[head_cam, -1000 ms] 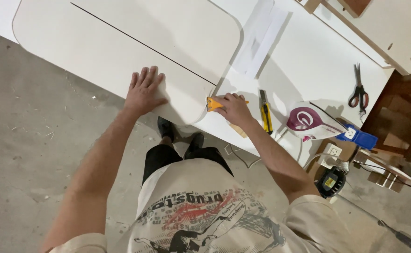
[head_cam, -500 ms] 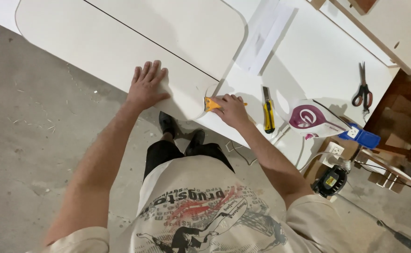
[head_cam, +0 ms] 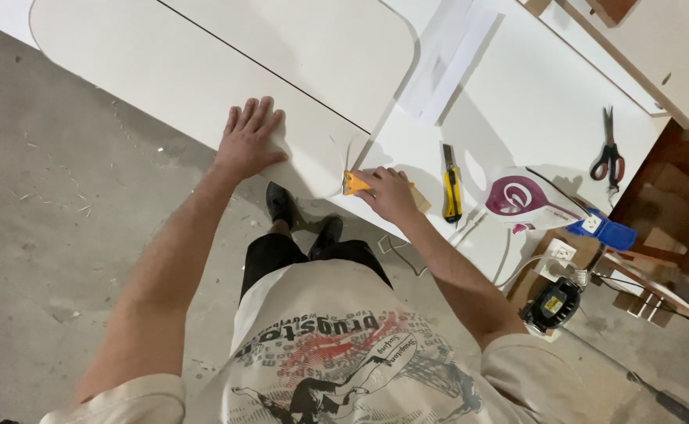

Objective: Applying heat-activated edge banding to a white board using an iron and trimming the excess with manual tools.

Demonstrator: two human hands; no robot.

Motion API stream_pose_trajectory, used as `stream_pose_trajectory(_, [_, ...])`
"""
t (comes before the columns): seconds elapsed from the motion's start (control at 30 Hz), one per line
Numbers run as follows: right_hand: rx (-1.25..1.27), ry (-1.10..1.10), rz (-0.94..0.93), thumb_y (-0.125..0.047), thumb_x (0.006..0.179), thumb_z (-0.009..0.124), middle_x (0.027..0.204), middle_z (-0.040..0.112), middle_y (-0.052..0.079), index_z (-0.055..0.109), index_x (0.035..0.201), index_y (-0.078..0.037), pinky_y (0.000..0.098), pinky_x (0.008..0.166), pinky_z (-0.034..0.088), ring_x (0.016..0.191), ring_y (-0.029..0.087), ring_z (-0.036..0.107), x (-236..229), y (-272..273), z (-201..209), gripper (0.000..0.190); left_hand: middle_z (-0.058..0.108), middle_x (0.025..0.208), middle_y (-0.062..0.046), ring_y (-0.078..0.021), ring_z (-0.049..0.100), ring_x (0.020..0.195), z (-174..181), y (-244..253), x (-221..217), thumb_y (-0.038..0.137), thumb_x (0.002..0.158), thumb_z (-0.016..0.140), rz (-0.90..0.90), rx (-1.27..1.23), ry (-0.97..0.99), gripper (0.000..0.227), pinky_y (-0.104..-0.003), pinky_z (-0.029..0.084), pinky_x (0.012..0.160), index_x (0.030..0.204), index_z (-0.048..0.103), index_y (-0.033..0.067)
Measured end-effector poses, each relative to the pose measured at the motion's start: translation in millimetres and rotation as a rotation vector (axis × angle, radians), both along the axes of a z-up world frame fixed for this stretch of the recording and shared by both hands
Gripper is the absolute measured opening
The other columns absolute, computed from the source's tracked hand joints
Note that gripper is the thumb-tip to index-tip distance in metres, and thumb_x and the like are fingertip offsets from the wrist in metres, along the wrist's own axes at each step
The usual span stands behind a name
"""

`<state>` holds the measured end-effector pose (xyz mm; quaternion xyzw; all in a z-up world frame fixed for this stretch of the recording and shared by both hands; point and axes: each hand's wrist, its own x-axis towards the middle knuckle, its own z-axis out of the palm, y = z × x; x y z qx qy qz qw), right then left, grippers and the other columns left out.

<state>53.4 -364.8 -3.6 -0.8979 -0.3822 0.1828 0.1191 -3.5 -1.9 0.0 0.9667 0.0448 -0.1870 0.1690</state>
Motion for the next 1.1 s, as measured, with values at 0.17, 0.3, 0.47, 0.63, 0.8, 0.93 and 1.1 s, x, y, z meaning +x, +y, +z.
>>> stream_pose_trajectory(0.17, [0.020, -0.005, -0.020, -0.051, 0.098, 0.062, 0.100, 0.064, 0.008, 0.059, 0.141, -0.036, 0.0463, 0.086, 0.050, 0.096, 0.031, 0.069, -10, 14, 6, 0.045, 0.006, 0.176, 0.003, -0.0230, -0.001, 0.161, -1, 2, 0, 0.069, 0.089, 0.060, 0.006, -0.004, 0.000, 0.090, -0.047, -0.007, 0.130, 0.166, 0.024, 0.0365])
stream_pose_trajectory(0.3, [0.048, 0.036, -0.050, -0.049, 0.100, 0.062, 0.099, 0.064, 0.009, 0.058, 0.143, -0.033, 0.0452, 0.085, 0.051, 0.095, 0.032, 0.069, -20, 10, 17, 0.046, 0.007, 0.176, 0.002, -0.0235, 0.000, 0.161, 0, 1, 1, 0.068, 0.090, 0.059, -0.005, 0.006, 0.000, 0.090, -0.047, -0.008, 0.130, 0.166, 0.023, 0.0361])
stream_pose_trajectory(0.47, [0.106, 0.027, -0.102, -0.045, 0.098, 0.067, 0.095, 0.064, 0.009, 0.062, 0.139, -0.028, 0.0448, 0.082, 0.051, 0.091, 0.032, 0.070, -32, 21, 13, 0.044, 0.006, 0.176, 0.003, -0.0223, -0.002, 0.161, -4, 5, 0, 0.073, 0.091, 0.055, 0.000, -0.015, 0.005, 0.090, -0.046, -0.008, 0.130, 0.166, 0.022, 0.0373])
stream_pose_trajectory(0.63, [0.142, 0.061, -0.148, -0.041, 0.098, 0.068, 0.092, 0.064, 0.013, 0.064, 0.135, -0.022, 0.0450, 0.080, 0.052, 0.088, 0.035, 0.069, -46, 19, 23, 0.042, 0.006, 0.176, 0.001, -0.0232, -0.002, 0.161, 7, 3, -1, 0.074, 0.091, 0.053, -0.007, -0.022, -0.006, 0.091, -0.046, -0.008, 0.129, 0.167, 0.022, 0.0347])
stream_pose_trajectory(0.8, [0.090, 0.052, -0.238, -0.047, 0.099, 0.059, 0.106, 0.063, 0.006, 0.061, 0.140, -0.026, 0.0417, 0.083, 0.047, 0.095, 0.027, 0.061, -60, 28, 10, 0.046, -0.005, 0.174, -0.003, -0.0271, -0.008, 0.159, 36, -3, 0, 0.059, 0.094, 0.055, -0.061, -0.070, 0.027, 0.092, -0.048, -0.006, 0.127, 0.167, 0.013, 0.0223])
stream_pose_trajectory(0.93, [0.069, 0.090, -0.288, -0.046, 0.099, 0.058, 0.110, 0.065, 0.006, 0.062, 0.141, -0.025, 0.0417, 0.082, 0.047, 0.096, 0.027, 0.062, -74, 28, 12, 0.047, -0.006, 0.173, -0.002, -0.0254, -0.010, 0.159, 37, -2, -2, 0.061, 0.094, 0.054, -0.062, -0.082, 0.028, 0.092, -0.048, -0.008, 0.128, 0.167, 0.012, 0.0227])
stream_pose_trajectory(1.1, [0.124, 0.025, -0.366, -0.041, 0.096, 0.069, 0.090, 0.064, 0.011, 0.065, 0.136, -0.024, 0.0448, 0.081, 0.050, 0.088, 0.034, 0.069, -89, 42, 8, 0.044, 0.008, 0.176, -0.002, -0.0258, 0.002, 0.161, 8, 10, -5, 0.069, 0.094, 0.055, -0.089, -0.012, -0.040, 0.089, -0.048, -0.002, 0.130, 0.167, 0.023, 0.0304])
